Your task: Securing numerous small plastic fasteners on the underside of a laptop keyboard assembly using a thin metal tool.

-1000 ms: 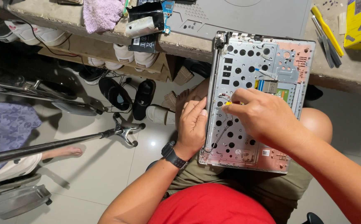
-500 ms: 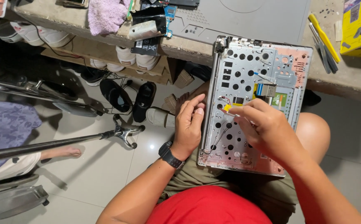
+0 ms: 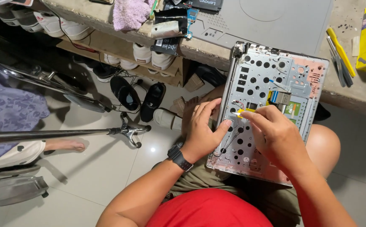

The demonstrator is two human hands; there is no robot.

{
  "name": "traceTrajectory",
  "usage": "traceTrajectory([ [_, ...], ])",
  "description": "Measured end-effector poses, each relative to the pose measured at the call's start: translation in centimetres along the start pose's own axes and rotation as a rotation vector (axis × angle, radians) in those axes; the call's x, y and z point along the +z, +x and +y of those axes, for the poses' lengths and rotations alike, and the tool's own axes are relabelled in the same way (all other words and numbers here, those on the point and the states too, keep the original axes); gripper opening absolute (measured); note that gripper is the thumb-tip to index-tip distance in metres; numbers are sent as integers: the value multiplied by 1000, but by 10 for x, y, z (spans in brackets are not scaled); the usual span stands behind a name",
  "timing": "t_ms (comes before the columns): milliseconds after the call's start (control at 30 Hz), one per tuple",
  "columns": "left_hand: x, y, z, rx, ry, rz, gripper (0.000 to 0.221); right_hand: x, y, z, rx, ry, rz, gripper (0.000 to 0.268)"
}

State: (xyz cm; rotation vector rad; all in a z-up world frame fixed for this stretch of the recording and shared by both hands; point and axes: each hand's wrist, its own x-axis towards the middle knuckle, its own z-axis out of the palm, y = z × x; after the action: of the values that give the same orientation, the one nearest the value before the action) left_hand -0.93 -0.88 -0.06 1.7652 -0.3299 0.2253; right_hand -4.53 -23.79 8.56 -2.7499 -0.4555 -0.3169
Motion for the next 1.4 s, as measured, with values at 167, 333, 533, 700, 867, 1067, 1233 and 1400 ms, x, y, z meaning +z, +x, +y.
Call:
traceTrajectory([
  [167,3,-1,-6,19,24,4,62,-9,18,2,-127,-39,-49,36],
  [333,3,-2,-6,26,28,8,60,-9,28,8,-171,-70,-90,34],
  [533,3,-2,-4,6,134,-51,59,-6,24,18,-273,-55,-105,47],
  [700,2,-1,-2,28,158,-40,57,-6,22,5,-184,-105,-111,46],
  [867,2,-1,-1,18,152,-40,57,2,12,-17,-99,-3,-100,37],
  [1067,6,-1,-11,8,10,-5,60,31,-13,-20,89,-24,-89,44],
  [1233,6,2,-13,-16,2,0,60,35,-15,-32,145,68,-22,40],
  [1400,7,3,-16,3,23,-6,60,45,-20,-50,236,144,110,39],
])
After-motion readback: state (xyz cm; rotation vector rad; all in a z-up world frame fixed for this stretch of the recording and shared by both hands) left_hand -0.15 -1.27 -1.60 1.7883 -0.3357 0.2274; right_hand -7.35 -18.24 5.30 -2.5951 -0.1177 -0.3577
